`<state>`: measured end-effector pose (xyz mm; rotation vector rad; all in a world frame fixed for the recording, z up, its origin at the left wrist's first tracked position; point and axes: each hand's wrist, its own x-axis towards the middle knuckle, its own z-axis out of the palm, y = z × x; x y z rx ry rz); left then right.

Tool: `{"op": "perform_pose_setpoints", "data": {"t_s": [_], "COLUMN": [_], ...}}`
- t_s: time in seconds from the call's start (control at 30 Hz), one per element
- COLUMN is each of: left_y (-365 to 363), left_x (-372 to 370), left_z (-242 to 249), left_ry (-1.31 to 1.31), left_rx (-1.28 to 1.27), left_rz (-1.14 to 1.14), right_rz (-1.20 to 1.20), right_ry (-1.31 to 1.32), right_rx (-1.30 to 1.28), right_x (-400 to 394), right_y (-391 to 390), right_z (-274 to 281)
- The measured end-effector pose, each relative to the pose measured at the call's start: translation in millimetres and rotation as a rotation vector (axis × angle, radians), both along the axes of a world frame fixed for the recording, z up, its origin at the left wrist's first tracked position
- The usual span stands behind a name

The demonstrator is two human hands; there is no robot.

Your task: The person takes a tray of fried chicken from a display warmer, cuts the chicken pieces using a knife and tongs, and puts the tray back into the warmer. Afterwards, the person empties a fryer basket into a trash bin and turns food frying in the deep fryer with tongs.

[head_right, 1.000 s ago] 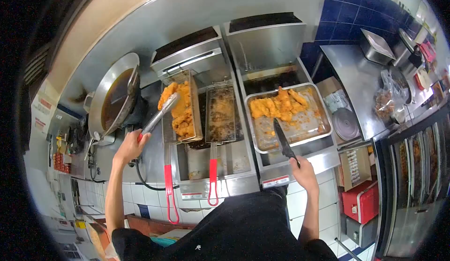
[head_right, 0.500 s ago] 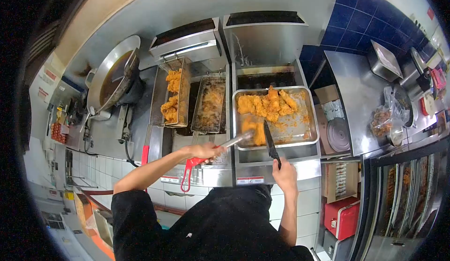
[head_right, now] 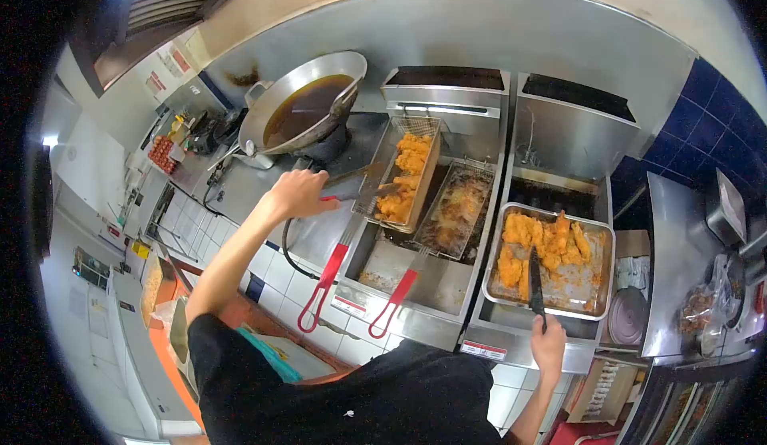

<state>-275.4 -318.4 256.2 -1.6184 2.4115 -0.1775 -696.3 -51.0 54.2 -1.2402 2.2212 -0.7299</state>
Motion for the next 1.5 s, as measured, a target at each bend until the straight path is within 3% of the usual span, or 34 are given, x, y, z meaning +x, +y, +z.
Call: {"op": "perform_pose_setpoints", "data": {"t_s": [0.27,0.33,0.43,0.5,0.57,0.63,0.77,0.93,1.0,1.13,1.4,1.5], "left_y": [-107.8,-125.3,-146.0,-165.0,-159.2,-156.9,-138.1,-153.8,-163.1,-130.9,-137.7,-126.2], "left_x": [-36.5,-54.1,-51.4,-35.6,-22.3,-12.0,-1.5,-11.0,-26.4,-19.0,12.8,29.1], "left_z": [-56.1,-57.0,-56.0,-65.0,-48.3,-46.8,-40.8,-80.8,-88.4,-110.1,-95.2,-80.0], "left_ry": [-0.361,-0.423,-0.585,-0.645,-0.528,-0.509,-0.438,-0.441,-0.517,-0.584,-0.431,-0.404], "left_rx": [0.128,0.490,0.317,0.107,0.033,0.064,0.107,0.011,0.151,0.231,0.218,0.262], "left_rz": [-0.192,-0.097,-0.163,-0.123,-0.312,-0.348,-0.483,-0.473,-0.365,-0.472,-0.413,-0.291], "right_rz": [-0.105,-0.140,-0.201,-0.274,-0.280,-0.324,-0.301,-0.296,-0.306,-0.297,-0.249,-0.245], "right_ry": [-0.020,0.031,0.002,-0.114,-0.140,-0.218,-0.132,-0.150,-0.176,-0.145,-0.131,-0.127], "right_rx": [0.003,-0.008,-0.072,0.077,0.043,0.025,0.027,0.015,0.001,-0.022,-0.068,-0.029], "right_x": [9.1,16.2,32.6,41.1,42.3,46.2,52.0,54.7,58.5,61.9,64.0,54.5], "right_y": [25.8,36.4,48.6,51.0,58.5,61.4,49.5,39.1,32.7,30.2,27.2,29.0], "right_z": [-17.7,-25.8,-16.4,-2.2,-18.6,-28.3,-8.9,-14.0,-8.8,-3.1,-0.3,3.2]}}
